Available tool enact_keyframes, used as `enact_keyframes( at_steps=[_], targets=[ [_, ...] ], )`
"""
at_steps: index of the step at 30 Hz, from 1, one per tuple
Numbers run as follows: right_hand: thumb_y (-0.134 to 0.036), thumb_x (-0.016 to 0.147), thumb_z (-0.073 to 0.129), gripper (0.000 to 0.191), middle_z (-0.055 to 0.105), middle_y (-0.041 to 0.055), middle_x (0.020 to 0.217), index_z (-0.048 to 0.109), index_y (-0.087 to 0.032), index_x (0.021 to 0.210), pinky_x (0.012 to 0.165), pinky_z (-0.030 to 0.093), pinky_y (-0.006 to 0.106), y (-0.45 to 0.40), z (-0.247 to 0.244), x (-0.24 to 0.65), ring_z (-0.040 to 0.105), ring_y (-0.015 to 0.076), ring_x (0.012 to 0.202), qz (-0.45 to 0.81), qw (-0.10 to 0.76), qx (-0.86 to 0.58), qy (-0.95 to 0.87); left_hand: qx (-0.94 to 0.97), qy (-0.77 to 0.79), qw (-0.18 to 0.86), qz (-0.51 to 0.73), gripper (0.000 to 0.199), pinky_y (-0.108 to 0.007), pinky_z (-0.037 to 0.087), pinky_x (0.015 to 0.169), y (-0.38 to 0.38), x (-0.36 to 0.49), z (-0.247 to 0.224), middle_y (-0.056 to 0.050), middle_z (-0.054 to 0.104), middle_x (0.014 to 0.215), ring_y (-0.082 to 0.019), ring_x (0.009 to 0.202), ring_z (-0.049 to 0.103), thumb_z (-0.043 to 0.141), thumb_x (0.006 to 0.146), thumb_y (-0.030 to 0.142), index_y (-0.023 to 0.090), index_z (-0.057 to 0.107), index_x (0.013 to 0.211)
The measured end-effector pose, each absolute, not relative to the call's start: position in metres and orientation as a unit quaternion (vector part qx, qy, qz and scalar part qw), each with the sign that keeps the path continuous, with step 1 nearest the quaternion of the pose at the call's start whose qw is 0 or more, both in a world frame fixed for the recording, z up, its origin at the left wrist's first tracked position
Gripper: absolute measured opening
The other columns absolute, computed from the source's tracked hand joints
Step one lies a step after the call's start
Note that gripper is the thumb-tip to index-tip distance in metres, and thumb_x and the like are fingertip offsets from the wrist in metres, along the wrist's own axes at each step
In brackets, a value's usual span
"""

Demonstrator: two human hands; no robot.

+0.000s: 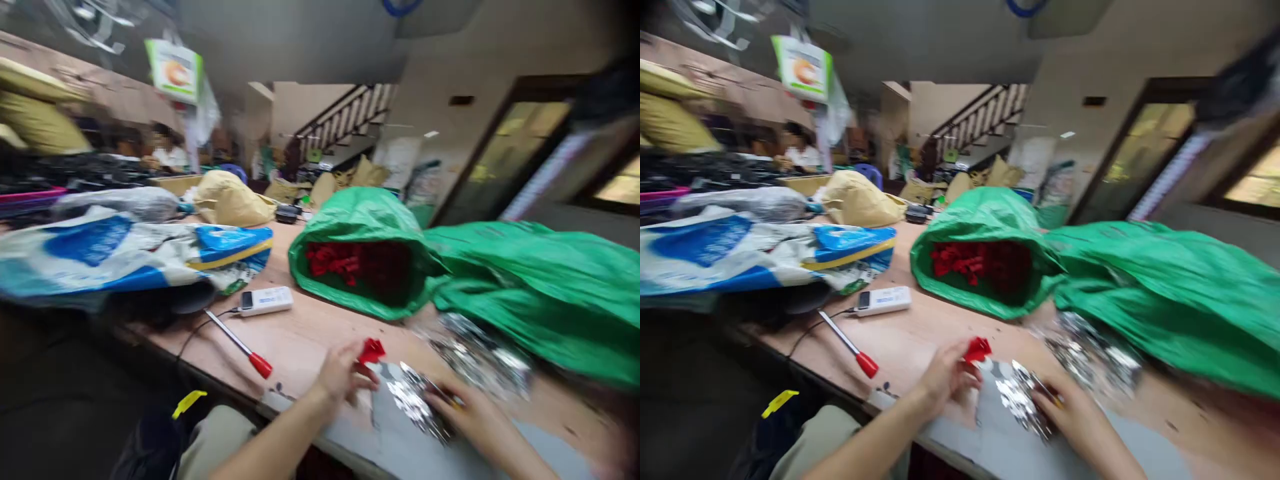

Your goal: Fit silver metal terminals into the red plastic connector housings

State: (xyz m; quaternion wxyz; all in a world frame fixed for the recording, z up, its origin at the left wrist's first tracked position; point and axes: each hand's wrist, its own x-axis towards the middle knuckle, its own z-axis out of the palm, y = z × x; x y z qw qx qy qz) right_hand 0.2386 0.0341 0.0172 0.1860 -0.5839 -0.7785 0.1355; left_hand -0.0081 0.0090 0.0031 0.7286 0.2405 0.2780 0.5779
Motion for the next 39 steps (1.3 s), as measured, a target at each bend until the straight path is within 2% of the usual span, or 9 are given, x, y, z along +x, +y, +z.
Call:
enact_keyframes(
  at_steps=[3,7,13,19,22,27,33,39],
  targets=[
    [-0.045,0.084,0.055,0.03,0.074,0.0053,0.077,0.07,-0.021,0.075,0.065,0.049,0.033,0.027,0.032,0.244,0.068,0.0256,0.073,0.186,0.185,-0.586,-0.767,0.239,0.286,0.748,0.549,0.049,-0.022,0.055,0.056,0.007,-0.012,0.005,-0.008,0.072,0.093,-0.012,0.061,0.065,0.081,0.071,0.044,0.014,0.064,0.106],
    [-0.045,0.086,0.05,0.032,0.075,0.0051,0.08,0.069,-0.02,0.079,0.066,0.046,0.031,0.032,0.042,0.25,0.067,0.0239,0.075,0.159,0.232,-0.616,-0.736,0.266,0.312,0.733,0.543,0.055,-0.024,0.058,0.067,0.005,-0.015,0.008,-0.012,0.072,0.108,-0.014,0.074,0.068,0.08,0.076,0.028,0.016,0.057,0.125],
    [-0.038,0.083,0.056,0.022,0.076,0.004,0.091,0.072,-0.022,0.083,0.073,0.046,0.029,0.029,0.024,0.276,0.068,0.0235,0.085,0.128,0.254,-0.656,-0.699,0.317,0.311,0.741,0.504,0.063,-0.024,0.058,0.074,-0.013,-0.015,0.023,-0.008,0.067,0.109,-0.014,0.085,0.067,0.08,0.079,0.025,0.022,0.052,0.135],
    [-0.029,0.083,0.057,0.021,0.077,0.0078,0.09,0.075,-0.021,0.091,0.067,0.044,0.03,0.038,0.019,0.302,0.069,0.0276,0.084,0.031,0.248,-0.743,-0.62,0.344,0.321,0.746,0.472,0.07,-0.031,0.059,0.08,-0.027,-0.008,0.032,-0.007,0.062,0.113,-0.023,0.098,0.069,0.08,0.078,0.026,0.03,0.048,0.14],
    [-0.027,0.084,0.061,0.019,0.078,0.0062,0.092,0.077,-0.023,0.093,0.068,0.044,0.029,0.05,0.019,0.296,0.069,0.0263,0.086,0.017,0.225,-0.749,-0.623,0.331,0.328,0.749,0.471,0.064,-0.036,0.06,0.083,-0.027,-0.006,0.031,-0.007,0.063,0.109,-0.026,0.101,0.069,0.081,0.077,0.028,0.028,0.053,0.135],
    [-0.028,0.089,0.061,0.018,0.077,0.0084,0.1,0.077,-0.021,0.091,0.07,0.043,0.029,0.079,0.018,0.273,0.068,0.0252,0.09,-0.008,0.179,-0.744,-0.644,0.332,0.321,0.751,0.471,0.04,-0.032,0.058,0.085,-0.024,-0.008,0.027,-0.009,0.066,0.104,-0.02,0.097,0.066,0.081,0.078,0.03,0.018,0.065,0.113],
    [-0.027,0.088,0.061,0.018,0.075,0.0105,0.087,0.074,-0.02,0.08,0.064,0.039,0.029,0.098,0.019,0.265,0.067,0.0258,0.082,-0.028,0.119,-0.744,-0.657,0.28,0.307,0.762,0.496,0.035,-0.024,0.057,0.071,-0.02,-0.008,0.022,-0.005,0.066,0.095,-0.01,0.075,0.061,0.079,0.082,0.032,0.017,0.064,0.109],
    [-0.024,0.085,0.061,0.016,0.075,0.0107,0.088,0.076,-0.02,0.088,0.063,0.039,0.03,0.106,0.023,0.258,0.068,0.027,0.082,-0.02,0.09,-0.739,-0.667,0.205,0.295,0.79,0.497,0.038,-0.016,0.053,0.057,-0.016,-0.011,0.022,-0.004,0.066,0.086,-0.007,0.065,0.06,0.075,0.083,0.046,0.012,0.065,0.096]
  ],
)
